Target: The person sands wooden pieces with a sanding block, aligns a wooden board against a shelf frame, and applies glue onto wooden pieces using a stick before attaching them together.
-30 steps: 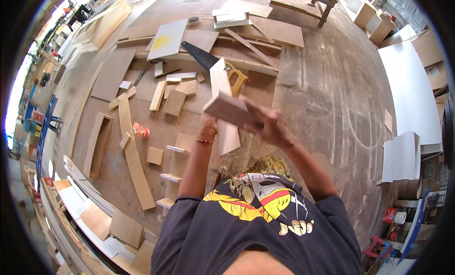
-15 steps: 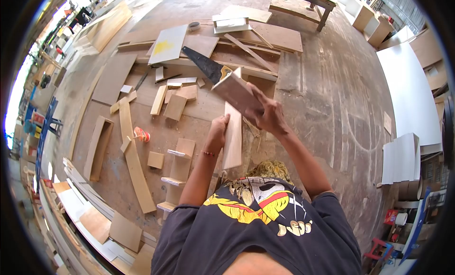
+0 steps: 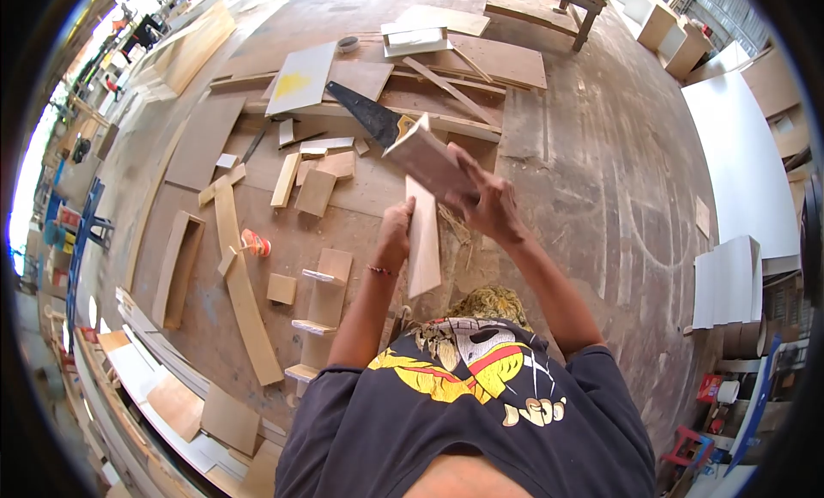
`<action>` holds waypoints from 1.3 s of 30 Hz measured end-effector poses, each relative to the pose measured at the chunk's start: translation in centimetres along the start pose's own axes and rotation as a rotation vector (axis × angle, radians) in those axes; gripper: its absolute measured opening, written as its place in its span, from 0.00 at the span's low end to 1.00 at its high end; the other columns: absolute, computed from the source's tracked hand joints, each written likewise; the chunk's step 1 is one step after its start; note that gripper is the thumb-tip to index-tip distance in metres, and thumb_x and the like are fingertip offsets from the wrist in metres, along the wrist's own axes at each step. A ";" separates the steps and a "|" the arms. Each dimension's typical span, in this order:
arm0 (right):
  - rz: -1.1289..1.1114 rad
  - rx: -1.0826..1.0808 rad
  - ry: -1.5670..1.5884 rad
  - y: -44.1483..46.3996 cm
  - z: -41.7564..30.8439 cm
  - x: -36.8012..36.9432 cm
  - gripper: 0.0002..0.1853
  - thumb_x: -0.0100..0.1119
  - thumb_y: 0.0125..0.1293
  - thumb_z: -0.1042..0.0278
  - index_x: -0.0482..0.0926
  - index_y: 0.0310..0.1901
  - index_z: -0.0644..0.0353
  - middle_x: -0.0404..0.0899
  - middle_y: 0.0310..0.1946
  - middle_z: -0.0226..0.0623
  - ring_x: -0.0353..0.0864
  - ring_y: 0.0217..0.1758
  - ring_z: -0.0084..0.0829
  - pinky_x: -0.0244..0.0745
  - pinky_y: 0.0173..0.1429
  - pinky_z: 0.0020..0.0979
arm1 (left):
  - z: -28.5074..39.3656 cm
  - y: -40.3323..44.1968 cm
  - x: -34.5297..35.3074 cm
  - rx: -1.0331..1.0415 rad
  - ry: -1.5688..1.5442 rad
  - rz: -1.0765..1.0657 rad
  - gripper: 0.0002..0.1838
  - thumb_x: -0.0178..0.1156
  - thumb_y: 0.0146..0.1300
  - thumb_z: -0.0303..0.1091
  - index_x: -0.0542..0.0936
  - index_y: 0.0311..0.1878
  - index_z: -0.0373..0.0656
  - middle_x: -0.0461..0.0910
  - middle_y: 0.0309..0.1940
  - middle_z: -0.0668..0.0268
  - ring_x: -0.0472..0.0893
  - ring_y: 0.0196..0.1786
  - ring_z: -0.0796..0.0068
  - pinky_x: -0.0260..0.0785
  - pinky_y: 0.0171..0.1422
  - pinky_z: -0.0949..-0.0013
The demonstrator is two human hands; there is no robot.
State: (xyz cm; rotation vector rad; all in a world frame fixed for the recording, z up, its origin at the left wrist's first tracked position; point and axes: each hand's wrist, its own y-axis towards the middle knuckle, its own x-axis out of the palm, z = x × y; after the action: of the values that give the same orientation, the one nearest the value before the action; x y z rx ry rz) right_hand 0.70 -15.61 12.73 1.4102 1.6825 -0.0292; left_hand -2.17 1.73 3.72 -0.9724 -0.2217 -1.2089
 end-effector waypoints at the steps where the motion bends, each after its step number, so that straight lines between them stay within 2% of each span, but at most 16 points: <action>1: -0.048 -0.022 0.052 -1.2 -0.6 0.0 0.40 0.69 0.47 0.63 0.63 0.65 0.42 0.80 0.43 0.46 0.83 0.37 0.43 0.79 0.39 0.37 | 0.6 0.3 -0.2 0.009 -0.048 0.003 0.14 0.48 0.68 0.35 0.73 0.45 0.31 0.79 0.38 0.56 0.81 0.35 0.65 0.77 0.39 0.61; 4: -0.067 -0.149 0.107 -3.7 -3.5 -1.8 0.40 0.69 0.47 0.66 0.63 0.65 0.46 0.81 0.40 0.44 0.83 0.36 0.40 0.78 0.38 0.35 | 0.1 3.2 -2.6 0.177 -0.184 -0.054 0.15 0.52 0.66 0.37 0.75 0.43 0.32 0.79 0.39 0.54 0.82 0.37 0.63 0.78 0.41 0.61; 7: -0.178 -0.141 0.153 -5.7 -4.3 -2.9 0.40 0.69 0.48 0.66 0.63 0.65 0.48 0.81 0.36 0.42 0.83 0.34 0.40 0.78 0.38 0.34 | 2.8 0.2 -1.1 0.251 0.367 0.029 0.14 0.50 0.68 0.36 0.75 0.43 0.32 0.79 0.30 0.60 0.79 0.27 0.72 0.75 0.33 0.66; 9: -0.203 -0.119 0.144 -6.1 -4.3 -3.3 0.40 0.69 0.47 0.66 0.63 0.65 0.47 0.81 0.33 0.41 0.82 0.33 0.40 0.77 0.37 0.35 | 2.8 0.3 -0.7 0.170 0.159 -0.026 0.14 0.50 0.68 0.36 0.75 0.42 0.32 0.78 0.29 0.61 0.78 0.26 0.73 0.74 0.32 0.66; 12: -0.192 -0.087 0.140 -5.0 -3.3 -2.7 0.41 0.71 0.44 0.70 0.64 0.64 0.51 0.79 0.42 0.49 0.81 0.41 0.48 0.77 0.43 0.37 | 2.1 -0.2 0.5 0.221 0.415 0.035 0.13 0.51 0.68 0.34 0.75 0.44 0.32 0.79 0.31 0.61 0.79 0.28 0.73 0.75 0.34 0.67; 14: -0.137 -0.028 0.105 -3.6 -2.5 -2.2 0.42 0.71 0.44 0.70 0.64 0.64 0.50 0.79 0.42 0.50 0.81 0.41 0.48 0.77 0.43 0.37 | 0.6 -0.6 1.8 0.207 -0.051 -0.013 0.12 0.52 0.66 0.33 0.75 0.46 0.34 0.80 0.36 0.61 0.80 0.34 0.72 0.76 0.39 0.68; 15: -0.082 0.026 0.070 -3.3 -2.2 -1.9 0.42 0.71 0.44 0.70 0.64 0.64 0.48 0.79 0.42 0.51 0.81 0.41 0.48 0.77 0.43 0.37 | 0.8 0.4 0.5 0.175 0.190 -0.057 0.13 0.56 0.63 0.33 0.75 0.48 0.36 0.79 0.43 0.62 0.80 0.43 0.72 0.76 0.45 0.68; 18: -0.071 -0.001 0.137 -3.6 -1.0 -0.7 0.42 0.71 0.44 0.70 0.64 0.65 0.46 0.79 0.42 0.52 0.81 0.42 0.49 0.77 0.43 0.37 | 0.6 1.5 0.3 0.259 0.185 0.070 0.14 0.57 0.62 0.33 0.75 0.50 0.38 0.79 0.44 0.62 0.79 0.44 0.73 0.76 0.45 0.67; 20: -0.084 -0.031 0.155 -4.7 -2.2 -1.2 0.41 0.70 0.46 0.66 0.63 0.65 0.46 0.80 0.41 0.48 0.82 0.39 0.44 0.77 0.39 0.35 | -1.9 7.3 -4.8 0.356 0.073 -0.006 0.13 0.55 0.64 0.32 0.76 0.47 0.32 0.80 0.37 0.59 0.81 0.36 0.70 0.76 0.42 0.66; 22: -0.195 -0.027 0.122 -5.7 -3.3 -2.1 0.42 0.70 0.46 0.66 0.62 0.65 0.46 0.79 0.43 0.48 0.82 0.42 0.45 0.77 0.41 0.35 | 1.6 2.4 -3.7 0.221 -0.047 -0.191 0.13 0.55 0.65 0.34 0.77 0.39 0.31 0.80 0.33 0.58 0.80 0.32 0.71 0.76 0.37 0.66; 23: -0.192 -0.030 0.117 -6.0 -3.5 -2.4 0.42 0.70 0.46 0.66 0.62 0.65 0.46 0.79 0.43 0.48 0.82 0.42 0.45 0.77 0.41 0.35 | 1.3 4.6 -5.1 0.219 0.077 -0.026 0.14 0.54 0.66 0.35 0.77 0.33 0.30 0.79 0.29 0.58 0.78 0.28 0.71 0.75 0.33 0.65; 27: -0.247 -0.068 0.226 -6.6 -3.3 -3.6 0.42 0.70 0.45 0.69 0.63 0.65 0.50 0.76 0.47 0.51 0.80 0.46 0.47 0.76 0.46 0.35 | 1.7 3.9 -4.2 0.279 0.273 0.234 0.14 0.53 0.66 0.34 0.76 0.36 0.28 0.79 0.30 0.57 0.79 0.28 0.68 0.75 0.33 0.63; 29: -0.274 -0.085 0.244 -6.5 -3.0 -4.0 0.41 0.70 0.45 0.72 0.63 0.64 0.53 0.75 0.49 0.52 0.79 0.47 0.48 0.76 0.48 0.34 | 2.2 3.5 -3.5 0.280 0.159 0.255 0.13 0.52 0.66 0.33 0.75 0.38 0.28 0.79 0.32 0.56 0.79 0.29 0.66 0.76 0.34 0.63; 32: -0.335 0.020 0.204 -6.8 -2.4 -3.7 0.40 0.69 0.47 0.74 0.63 0.64 0.55 0.77 0.50 0.47 0.81 0.47 0.41 0.75 0.49 0.31 | 3.4 1.2 -1.2 0.323 0.053 0.215 0.12 0.53 0.66 0.34 0.75 0.39 0.30 0.79 0.33 0.57 0.80 0.31 0.67 0.77 0.36 0.61; 35: -0.147 0.349 0.710 -6.3 -1.9 -2.7 0.33 0.65 0.52 0.76 0.65 0.61 0.59 0.78 0.43 0.32 0.77 0.44 0.23 0.72 0.50 0.26 | 3.8 1.1 -1.5 0.369 0.215 0.134 0.11 0.53 0.66 0.32 0.72 0.43 0.32 0.78 0.36 0.58 0.80 0.33 0.70 0.77 0.38 0.65; 39: -0.206 0.586 0.971 -5.3 -0.6 -1.8 0.32 0.66 0.54 0.72 0.64 0.61 0.59 0.76 0.44 0.32 0.76 0.41 0.22 0.72 0.49 0.25 | 3.9 -0.9 1.6 0.576 0.325 0.088 0.11 0.54 0.65 0.30 0.71 0.44 0.32 0.78 0.35 0.59 0.79 0.32 0.75 0.74 0.35 0.72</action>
State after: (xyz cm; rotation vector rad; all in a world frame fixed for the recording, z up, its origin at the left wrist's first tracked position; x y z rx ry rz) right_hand -3.97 -18.46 11.54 1.8178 2.7814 0.0638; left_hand -1.03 3.45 7.44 -0.2772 -0.2468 -1.1140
